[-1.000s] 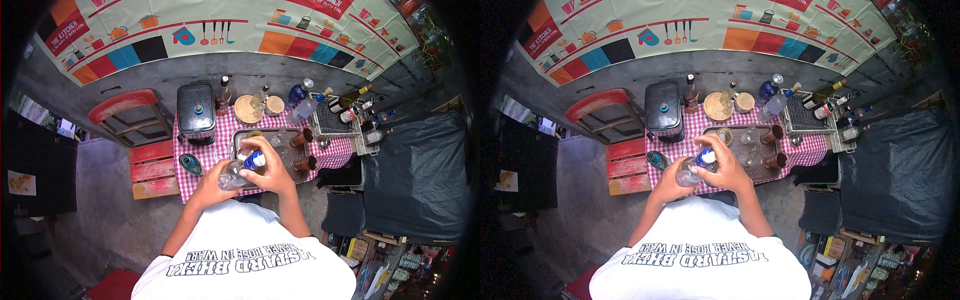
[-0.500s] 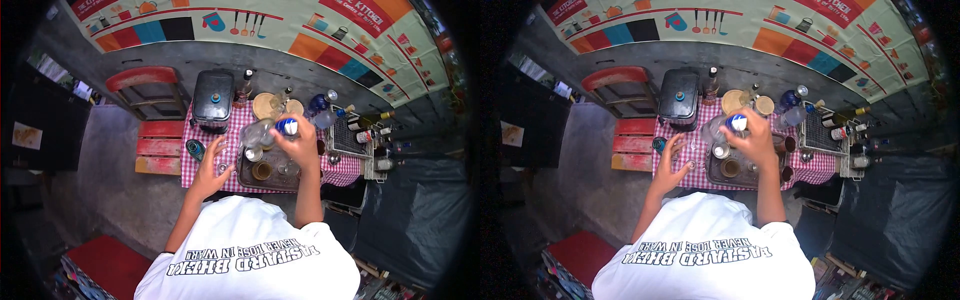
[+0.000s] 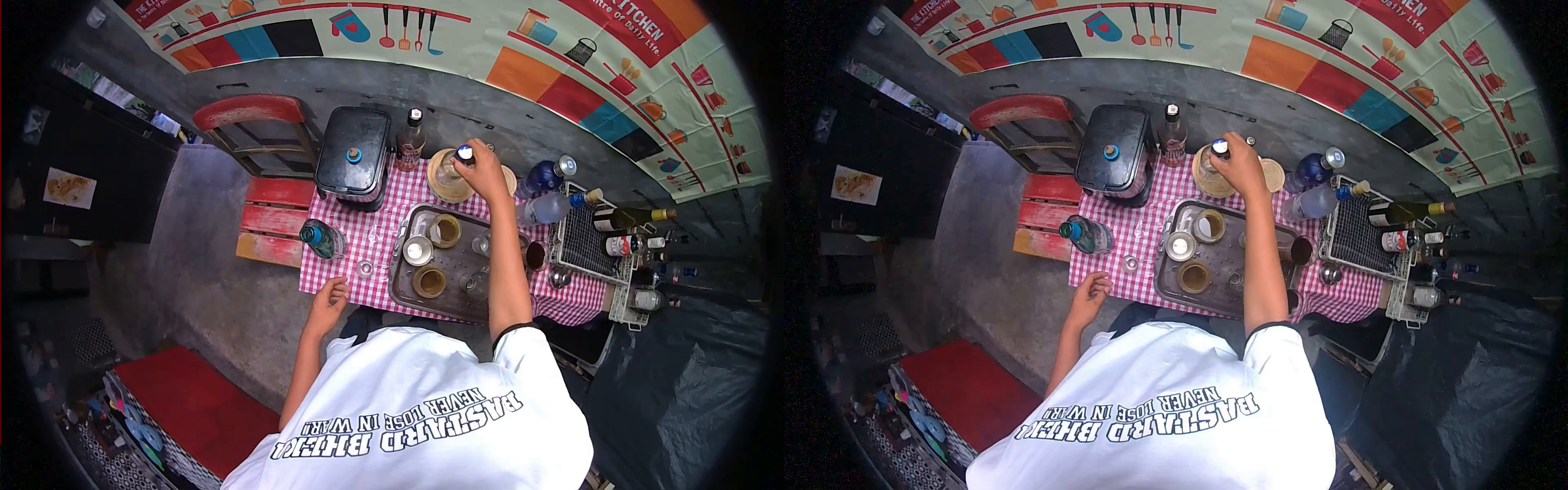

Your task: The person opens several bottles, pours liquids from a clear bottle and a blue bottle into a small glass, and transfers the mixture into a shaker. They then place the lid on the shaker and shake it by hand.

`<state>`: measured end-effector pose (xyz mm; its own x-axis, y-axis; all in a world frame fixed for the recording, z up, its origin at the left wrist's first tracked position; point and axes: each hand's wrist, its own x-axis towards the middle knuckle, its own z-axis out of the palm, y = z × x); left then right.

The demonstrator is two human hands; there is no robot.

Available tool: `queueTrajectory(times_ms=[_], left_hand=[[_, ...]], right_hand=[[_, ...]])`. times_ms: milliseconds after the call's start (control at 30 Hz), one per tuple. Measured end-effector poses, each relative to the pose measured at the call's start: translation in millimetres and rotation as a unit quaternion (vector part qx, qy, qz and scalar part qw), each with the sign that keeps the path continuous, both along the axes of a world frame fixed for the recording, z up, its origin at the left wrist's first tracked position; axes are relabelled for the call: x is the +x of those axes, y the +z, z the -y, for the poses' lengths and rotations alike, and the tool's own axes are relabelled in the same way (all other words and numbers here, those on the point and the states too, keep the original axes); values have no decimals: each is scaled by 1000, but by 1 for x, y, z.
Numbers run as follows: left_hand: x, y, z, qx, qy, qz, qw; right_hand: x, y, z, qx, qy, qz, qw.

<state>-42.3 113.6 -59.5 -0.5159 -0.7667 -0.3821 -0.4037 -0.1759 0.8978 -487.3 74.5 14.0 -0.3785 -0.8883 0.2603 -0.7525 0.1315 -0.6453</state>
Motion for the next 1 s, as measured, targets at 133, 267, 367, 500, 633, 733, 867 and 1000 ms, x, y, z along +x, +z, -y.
queueTrajectory(times_ms=[133, 267, 367, 500, 633, 733, 867, 1000], left_hand=[[6, 1, -6, -23, -13, 21, 999], [7, 0, 0, -31, 8, 25, 999], [7, -7, 12, -30, 33, 8, 999], [17, -13, 24, -11, 28, 2, 1000], [24, -8, 40, -38, 15, 24, 999], [28, -4, 54, -49, 13, 25, 998], [36, -1, 69, -60, 13, 21, 998], [41, -16, 82, -69, 3, 13, 998]], right_hand=[[-3, -15, 2, 35, 10, -9, 999], [-4, -22, 7, 78, -11, -26, 997], [-12, -26, 12, 108, -42, -16, 993], [-8, -21, 10, 68, -49, -43, 996], [-5, -12, 3, 82, -41, -25, 995], [-4, -2, -6, 42, -55, 0, 998], [39, 49, -25, -59, -142, 57, 987], [104, 56, -11, -94, -83, 120, 985]])
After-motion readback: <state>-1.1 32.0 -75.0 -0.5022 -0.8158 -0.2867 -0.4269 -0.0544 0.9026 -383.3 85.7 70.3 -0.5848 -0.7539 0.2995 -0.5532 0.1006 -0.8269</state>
